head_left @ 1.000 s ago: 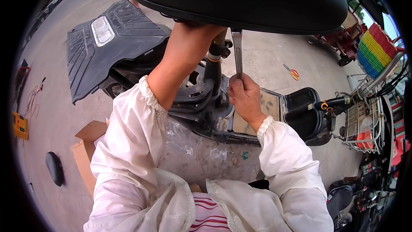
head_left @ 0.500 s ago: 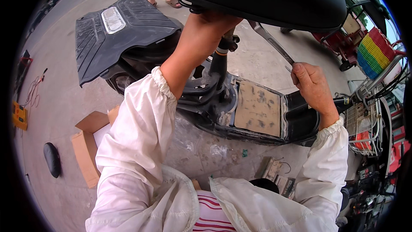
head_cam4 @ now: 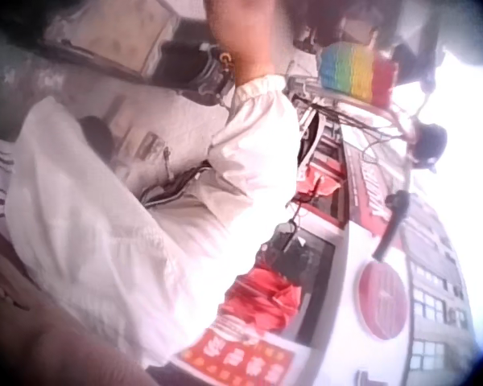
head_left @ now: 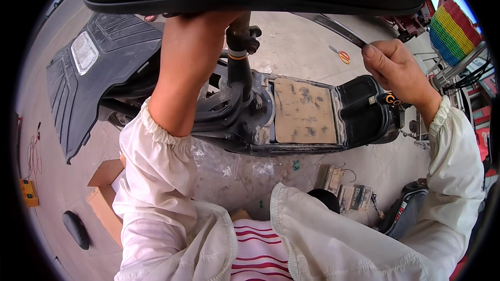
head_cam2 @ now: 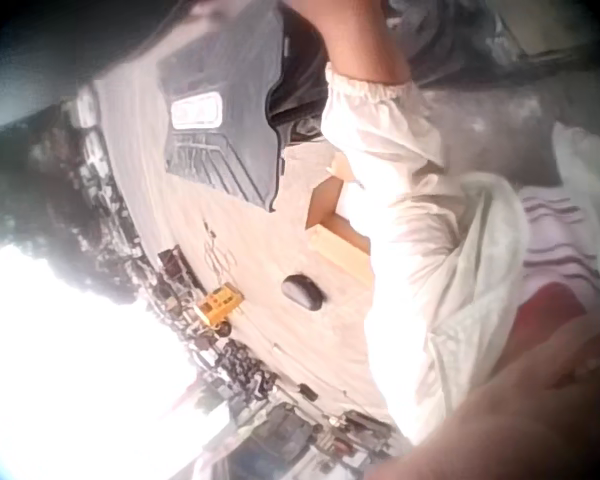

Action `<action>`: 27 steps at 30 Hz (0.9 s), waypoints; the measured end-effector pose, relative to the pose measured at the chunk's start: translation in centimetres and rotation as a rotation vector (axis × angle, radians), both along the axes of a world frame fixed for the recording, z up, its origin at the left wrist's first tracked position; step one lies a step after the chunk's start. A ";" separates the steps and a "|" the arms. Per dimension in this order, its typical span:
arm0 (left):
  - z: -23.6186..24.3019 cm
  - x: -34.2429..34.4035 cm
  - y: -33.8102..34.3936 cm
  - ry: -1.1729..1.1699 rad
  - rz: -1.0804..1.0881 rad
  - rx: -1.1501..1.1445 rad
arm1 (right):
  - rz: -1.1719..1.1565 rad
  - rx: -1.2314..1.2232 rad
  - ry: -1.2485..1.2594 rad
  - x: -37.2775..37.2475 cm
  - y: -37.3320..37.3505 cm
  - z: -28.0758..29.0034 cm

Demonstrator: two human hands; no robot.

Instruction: The person uses a screwdriver to adjust components on the scooter's handlebar and then uses a wrench to tighten the seat post. The person removes the seat, places it in a box, and then reattaches it.

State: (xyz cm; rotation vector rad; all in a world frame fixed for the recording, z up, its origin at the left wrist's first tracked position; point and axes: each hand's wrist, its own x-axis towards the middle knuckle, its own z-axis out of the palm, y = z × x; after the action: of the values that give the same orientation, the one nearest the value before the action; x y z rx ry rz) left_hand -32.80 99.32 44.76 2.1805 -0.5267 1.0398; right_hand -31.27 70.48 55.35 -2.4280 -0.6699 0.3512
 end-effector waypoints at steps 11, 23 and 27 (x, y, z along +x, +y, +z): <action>1.2 0.1 -1.9 0.222 -0.415 -0.726 | -0.058 0.425 0.063 -0.3 1.0 -9.0; 5.7 -18.0 5.1 0.752 -0.658 -0.291 | 0.232 -0.052 -0.442 -0.5 -4.7 -6.4; 5.8 -24.4 7.4 1.037 -0.598 0.207 | 0.249 -0.058 -0.240 -3.2 -6.6 -13.4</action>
State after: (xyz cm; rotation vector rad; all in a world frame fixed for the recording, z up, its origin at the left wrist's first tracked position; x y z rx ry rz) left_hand -57.16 106.67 50.60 2.1594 -0.7042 -0.4852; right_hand -34.45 63.92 41.95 -2.4689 -1.0859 0.1800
